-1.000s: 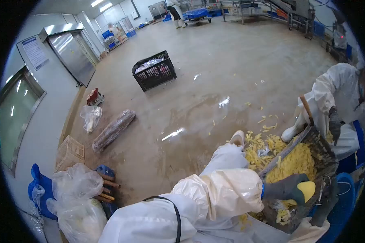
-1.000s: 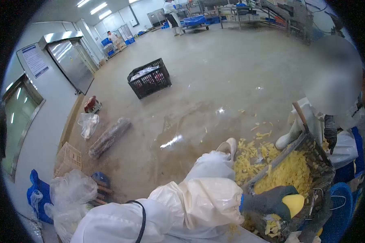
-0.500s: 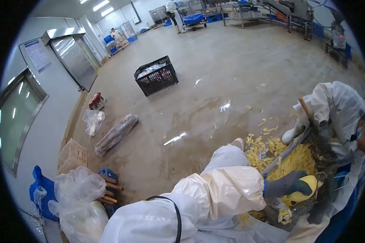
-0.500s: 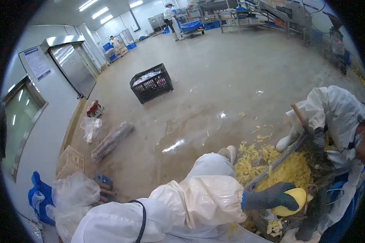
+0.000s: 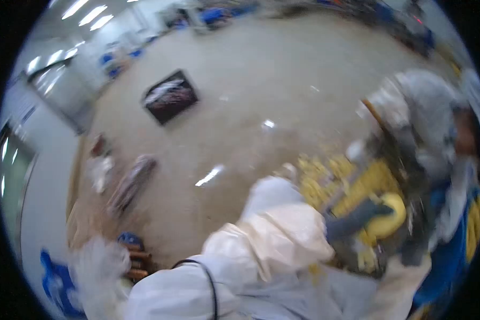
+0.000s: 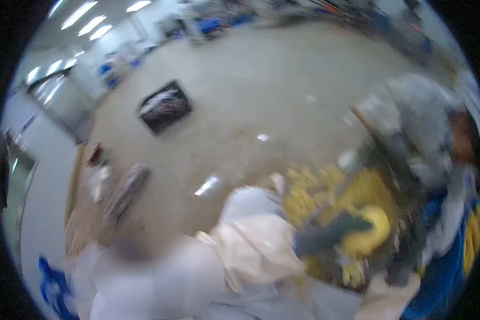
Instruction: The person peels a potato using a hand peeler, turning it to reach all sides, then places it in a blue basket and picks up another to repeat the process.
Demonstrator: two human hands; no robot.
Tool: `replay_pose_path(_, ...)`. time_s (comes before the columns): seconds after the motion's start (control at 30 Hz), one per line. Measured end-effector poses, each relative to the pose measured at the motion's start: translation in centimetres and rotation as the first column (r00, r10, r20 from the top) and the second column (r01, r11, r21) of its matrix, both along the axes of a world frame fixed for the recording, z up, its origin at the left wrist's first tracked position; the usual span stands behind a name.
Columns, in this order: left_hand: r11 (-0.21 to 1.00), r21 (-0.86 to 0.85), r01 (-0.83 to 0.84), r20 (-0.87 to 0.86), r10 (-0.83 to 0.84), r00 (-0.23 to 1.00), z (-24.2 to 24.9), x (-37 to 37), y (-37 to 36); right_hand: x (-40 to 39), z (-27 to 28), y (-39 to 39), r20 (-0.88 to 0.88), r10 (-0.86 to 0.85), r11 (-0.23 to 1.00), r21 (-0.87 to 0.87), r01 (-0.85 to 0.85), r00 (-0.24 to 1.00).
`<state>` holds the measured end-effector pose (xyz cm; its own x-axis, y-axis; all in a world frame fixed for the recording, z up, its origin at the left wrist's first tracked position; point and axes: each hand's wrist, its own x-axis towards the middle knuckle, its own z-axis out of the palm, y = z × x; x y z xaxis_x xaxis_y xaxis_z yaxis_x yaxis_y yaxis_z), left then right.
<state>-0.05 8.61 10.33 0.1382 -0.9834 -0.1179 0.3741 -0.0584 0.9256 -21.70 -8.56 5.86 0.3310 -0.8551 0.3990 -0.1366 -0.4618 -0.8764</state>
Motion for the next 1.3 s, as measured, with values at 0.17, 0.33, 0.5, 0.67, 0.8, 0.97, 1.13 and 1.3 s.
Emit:
replay_pose_path(0.17, 0.991, -0.102, 0.086, -0.458, -0.123, 0.880, -2.9, 0.0, -1.7, 2.0, 3.1, 3.3, 0.328, -0.079, 0.957, 0.288, -0.020, 0.942)
replay_pose_path(0.33, 0.977, 0.042, 0.211, -0.635, -0.137, 0.761, -2.0, -0.6, -1.7, 4.4, 7.8, 7.3, 0.516, -0.142, 0.859, 0.488, -0.154, 0.845)
replay_pose_path(0.5, 0.985, -0.128, 0.119, 0.090, -0.108, 0.990, -2.2, -1.2, -0.6, 5.6, 5.5, 6.4, 0.310, -0.257, 0.900, 0.421, 0.111, 0.915)
replay_pose_path(0.67, 0.990, 0.031, 0.141, -0.181, -0.133, 0.974, -1.9, -0.8, -0.8, 1.8, 2.4, 2.7, 0.381, -0.117, 0.952, 0.305, -0.005, 0.917)
replay_pose_path(0.8, 0.986, -0.053, 0.161, 0.066, -0.158, 0.985, -0.6, -0.9, -0.5, 3.7, 5.2, 6.0, 0.332, 0.041, 0.956, 0.262, -0.133, 0.942)
replay_pose_path(0.97, 0.995, -0.010, 0.094, 0.219, -0.090, 0.972, 0.7, -0.7, -0.6, 4.1, 2.4, 3.2, 0.155, -0.337, 0.898, 0.350, 0.267, 0.929)
replay_pose_path(1.13, 0.995, -0.091, 0.029, 0.397, 0.009, 0.918, 0.8, -0.4, -0.9, 3.9, 6.4, 6.7, 0.419, -0.037, 0.907, 0.394, -0.145, 0.907)
replay_pose_path(1.3, 0.992, 0.000, 0.127, 0.522, -0.108, 0.846, 1.8, -0.9, -0.8, 4.3, 3.5, 3.6, 0.205, -0.241, 0.941, 0.289, 0.177, 0.949)
